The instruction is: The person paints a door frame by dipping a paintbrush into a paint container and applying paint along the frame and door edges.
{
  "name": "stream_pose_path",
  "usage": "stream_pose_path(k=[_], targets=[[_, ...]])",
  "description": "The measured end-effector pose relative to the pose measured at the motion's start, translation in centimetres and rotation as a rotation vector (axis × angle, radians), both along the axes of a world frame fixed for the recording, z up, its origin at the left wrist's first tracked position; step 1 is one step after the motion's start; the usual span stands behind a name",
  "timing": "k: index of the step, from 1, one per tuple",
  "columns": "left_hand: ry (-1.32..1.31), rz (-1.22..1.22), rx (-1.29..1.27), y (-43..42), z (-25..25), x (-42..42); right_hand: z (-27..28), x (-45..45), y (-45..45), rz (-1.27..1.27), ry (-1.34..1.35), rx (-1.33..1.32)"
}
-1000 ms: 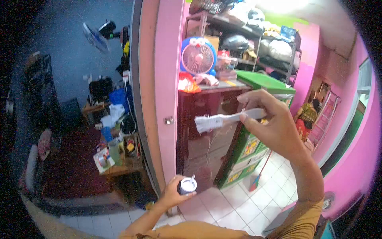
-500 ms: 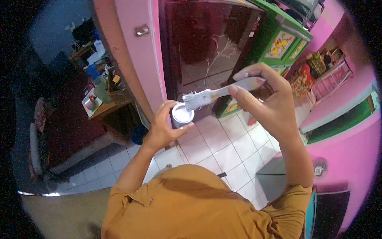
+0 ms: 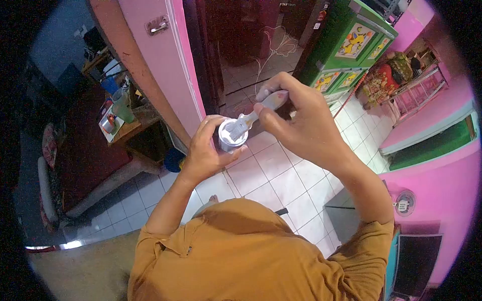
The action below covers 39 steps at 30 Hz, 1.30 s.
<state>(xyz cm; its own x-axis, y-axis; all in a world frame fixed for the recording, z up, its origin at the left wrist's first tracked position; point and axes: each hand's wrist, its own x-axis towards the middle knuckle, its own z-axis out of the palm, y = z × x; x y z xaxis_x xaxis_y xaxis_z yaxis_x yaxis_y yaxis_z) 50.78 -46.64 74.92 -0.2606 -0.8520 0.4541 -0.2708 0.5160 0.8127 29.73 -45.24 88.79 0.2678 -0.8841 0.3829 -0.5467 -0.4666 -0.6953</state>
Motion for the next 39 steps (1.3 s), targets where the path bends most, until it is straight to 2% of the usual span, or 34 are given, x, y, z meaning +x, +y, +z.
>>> stream_pose_path(k=[10, 13, 15, 16, 19, 20, 22, 24, 26, 28, 30, 39], targets=[[-0.068, 0.02, -0.047, -0.3, -0.3, 0.0, -1.5, 0.2, -1.3, 0.069, 0.059, -0.049], [-0.045, 0.025, -0.029, -0.4, -0.4, 0.0, -1.0, -0.5, -1.1, 0.022, 0.007, 0.064], [-0.034, 0.024, -0.041, -0.5, -0.6, 0.0, -0.8, -1.4, -1.1, -0.021, -0.198, 0.075], [-0.024, 0.02, -0.054, -0.5, -0.6, 0.1, -0.8, -2.0, -1.1, -0.02, -0.197, 0.074], [-0.028, 0.024, -0.063, -0.4, -0.2, 0.1, -1.3, -3.3, -1.1, -0.107, -0.379, 0.28], [-0.026, 0.024, -0.065, -0.5, -0.2, 0.1, -2.0, -3.6, -1.1, -0.106, -0.378, 0.278], [-0.014, 0.02, -0.04, -0.5, 0.0, 0.2, -3.8, -4.4, -1.3, -0.159, -0.616, 0.388], [-0.025, 0.025, -0.047, -0.4, 0.2, 0.3, -5.1, -4.7, -0.9, -0.189, -0.691, 0.421], [-0.039, 0.029, -0.055, -0.5, 0.3, 0.3, -6.9, -5.3, -0.7, -0.207, -0.903, 0.548], [-0.029, 0.028, -0.066, -0.5, 0.4, 0.2, -8.1, -5.3, -0.2, -0.188, -0.93, 0.571], [-0.023, 0.029, -0.079, -0.5, 0.6, 0.1, -9.2, -5.2, 0.2, -0.183, -1.074, 0.661], [-0.028, 0.043, -0.147, -0.6, 1.2, -0.2, -10.6, -4.8, 1.5, -0.174, -1.168, 0.717]])
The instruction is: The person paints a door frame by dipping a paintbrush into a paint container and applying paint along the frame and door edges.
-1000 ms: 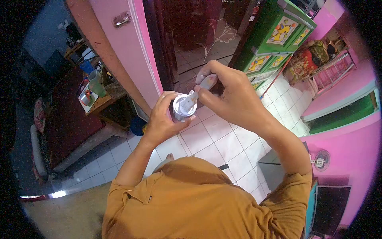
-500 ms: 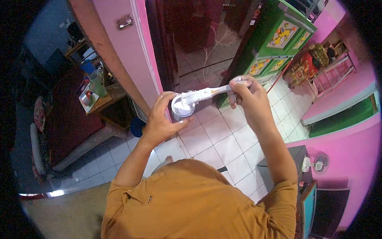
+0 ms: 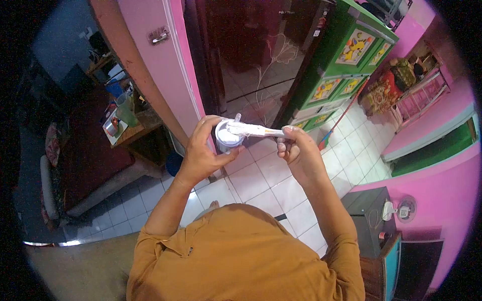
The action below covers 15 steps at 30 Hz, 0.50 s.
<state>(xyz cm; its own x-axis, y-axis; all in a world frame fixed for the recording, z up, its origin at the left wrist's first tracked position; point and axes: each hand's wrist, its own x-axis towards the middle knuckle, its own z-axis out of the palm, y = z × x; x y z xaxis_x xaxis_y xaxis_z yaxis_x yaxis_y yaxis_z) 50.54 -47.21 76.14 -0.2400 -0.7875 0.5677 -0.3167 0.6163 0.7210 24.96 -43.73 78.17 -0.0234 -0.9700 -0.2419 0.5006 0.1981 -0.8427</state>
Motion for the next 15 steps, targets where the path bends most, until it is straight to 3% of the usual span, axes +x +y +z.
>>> stream_pose_path(k=[15], targets=[[0.058, 0.01, 0.052, -0.3, -0.4, 0.3, 3.2, -0.1, -0.5, -0.097, -0.002, -0.206]])
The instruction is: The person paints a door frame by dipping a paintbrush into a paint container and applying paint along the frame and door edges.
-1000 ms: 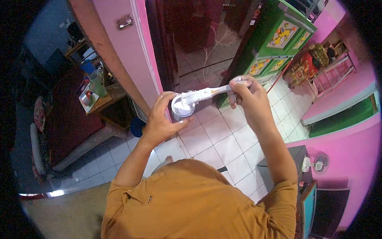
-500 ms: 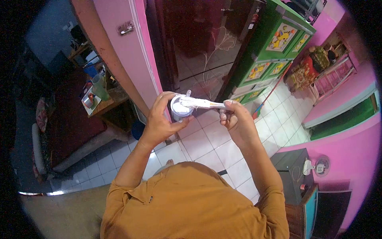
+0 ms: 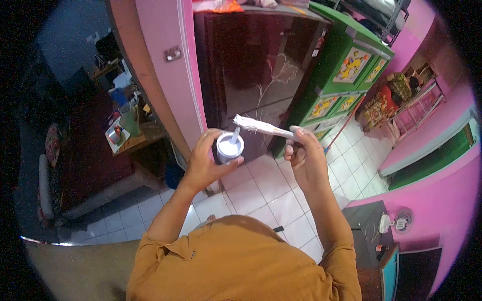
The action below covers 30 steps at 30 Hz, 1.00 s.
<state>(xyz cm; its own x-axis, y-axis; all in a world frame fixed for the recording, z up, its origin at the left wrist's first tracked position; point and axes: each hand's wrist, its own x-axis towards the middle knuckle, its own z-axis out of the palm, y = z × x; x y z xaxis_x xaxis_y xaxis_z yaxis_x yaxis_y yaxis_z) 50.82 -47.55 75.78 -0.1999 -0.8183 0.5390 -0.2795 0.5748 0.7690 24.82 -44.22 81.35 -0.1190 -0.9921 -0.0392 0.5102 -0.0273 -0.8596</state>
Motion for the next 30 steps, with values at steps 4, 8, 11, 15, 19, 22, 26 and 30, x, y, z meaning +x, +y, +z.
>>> stream_pose_path(k=[4, 8, 11, 15, 19, 22, 26, 30], targets=[[0.002, 0.009, -0.09, -0.6, -1.0, 0.0, 2.5, -0.2, -0.9, -0.098, 0.012, -0.097], [-0.059, -0.018, 0.002, 0.3, -1.1, 0.7, 9.0, 0.2, -2.4, -0.166, 0.103, -0.314], [-0.069, -0.012, 0.04, 1.1, -1.7, 1.0, 14.4, -0.4, -3.9, -0.284, 0.26, -0.595], [-0.071, -0.015, 0.095, 1.7, -2.6, 1.9, 23.5, 0.9, -5.0, -0.386, 0.386, -0.843], [-0.001, -0.01, 0.054, 2.7, -3.0, 2.5, 32.6, 2.7, -6.1, -0.48, 0.436, -1.026], [0.078, -0.005, 0.039, 3.4, -2.7, 3.0, 39.9, 4.2, -6.2, -0.605, 0.475, -1.151], [0.028, 0.034, 0.027, 2.6, -4.9, 3.2, 49.4, 4.1, -6.9, -0.717, 0.668, -1.555], [0.063, 0.007, 0.052, 1.7, -6.0, 3.2, 55.7, 8.3, -3.5, -0.873, 0.601, -1.502]])
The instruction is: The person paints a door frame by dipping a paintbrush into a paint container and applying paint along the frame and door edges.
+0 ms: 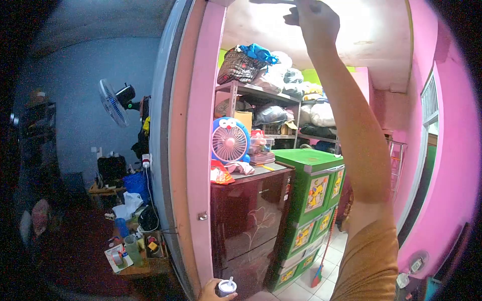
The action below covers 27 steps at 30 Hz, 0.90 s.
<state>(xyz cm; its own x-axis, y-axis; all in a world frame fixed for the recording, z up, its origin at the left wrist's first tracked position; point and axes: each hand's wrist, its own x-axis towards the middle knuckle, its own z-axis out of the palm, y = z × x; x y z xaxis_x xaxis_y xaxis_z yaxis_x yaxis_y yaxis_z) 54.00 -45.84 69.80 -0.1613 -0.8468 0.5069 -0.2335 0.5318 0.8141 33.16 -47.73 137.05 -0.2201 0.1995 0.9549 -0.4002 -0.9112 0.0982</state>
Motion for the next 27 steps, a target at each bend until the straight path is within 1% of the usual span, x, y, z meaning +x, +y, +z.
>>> stream_pose_path(k=[2, 3, 5, 6, 8, 9, 11, 12, 14, 16, 18, 19, 20, 22, 23, 24, 27], targets=[[0.038, -0.03, -0.034, -0.9, -1.4, -0.1, 4.0, -1.1, -0.7, -0.058, 0.136, -0.209], [0.038, -0.039, -0.04, -0.9, -1.1, -0.2, 4.4, -0.6, 0.1, -0.068, 0.137, -0.214], [-0.004, -0.014, -0.007, -0.2, -0.2, 0.0, 5.0, 1.1, 2.8, -0.171, 0.024, -0.16], [-0.005, -0.022, -0.009, 0.2, 0.7, 0.3, 5.4, 1.4, 3.6, -0.18, 0.024, -0.162], [0.03, -0.12, 0.051, 0.9, 2.3, 0.6, 6.0, 1.7, 4.9, -0.324, -0.008, -0.221], [0.028, -0.128, 0.049, 0.4, 1.9, 0.5, 6.1, 1.8, 5.7, -0.332, -0.01, -0.223], [0.007, -0.254, 0.227, -1.0, 0.6, 0.3, 6.3, 1.8, 7.2, -0.372, -0.02, -0.272], [0.003, -0.262, 0.224, -0.6, 1.1, 0.3, 6.5, 1.5, 8.1, -0.381, -0.022, -0.275], [0.013, -0.194, 0.06, 0.7, 2.4, 0.1, 6.7, 0.6, 10.0, -0.379, -0.028, -0.318], [0.008, -0.207, 0.035, 0.6, 2.0, -0.1, 6.0, 0.1, 12.3, -0.364, -0.045, -0.35], [0.007, -0.218, 0.01, 0.3, 1.1, -0.6, 4.9, -0.4, 14.4, -0.409, -0.103, -0.409], [0.013, -0.214, -0.02, 0.2, 0.5, -0.8, 4.2, -0.4, 14.8, -0.423, -0.074, -0.455], [0.018, -0.209, -0.05, 0.1, 0.1, -0.9, 3.5, -0.4, 14.9, -0.428, -0.076, -0.456], [0.013, -0.235, -0.037, 0.2, 0.3, -1.0, 2.6, -0.1, 14.4, -0.551, -0.022, -0.442], [0.009, -0.255, -0.021, 0.3, 0.4, -1.0, 3.8, -0.5, 13.3, -0.537, -0.022, -0.388], [0.006, -0.258, -0.021, 0.3, 0.3, -1.1, 3.9, -0.2, 12.4, -0.54, 0.021, -0.384], [0.013, -0.278, -0.072, 0.5, 0.0, -1.5, 3.7, 1.6, 11.0, -0.62, 0.028, -0.383]])
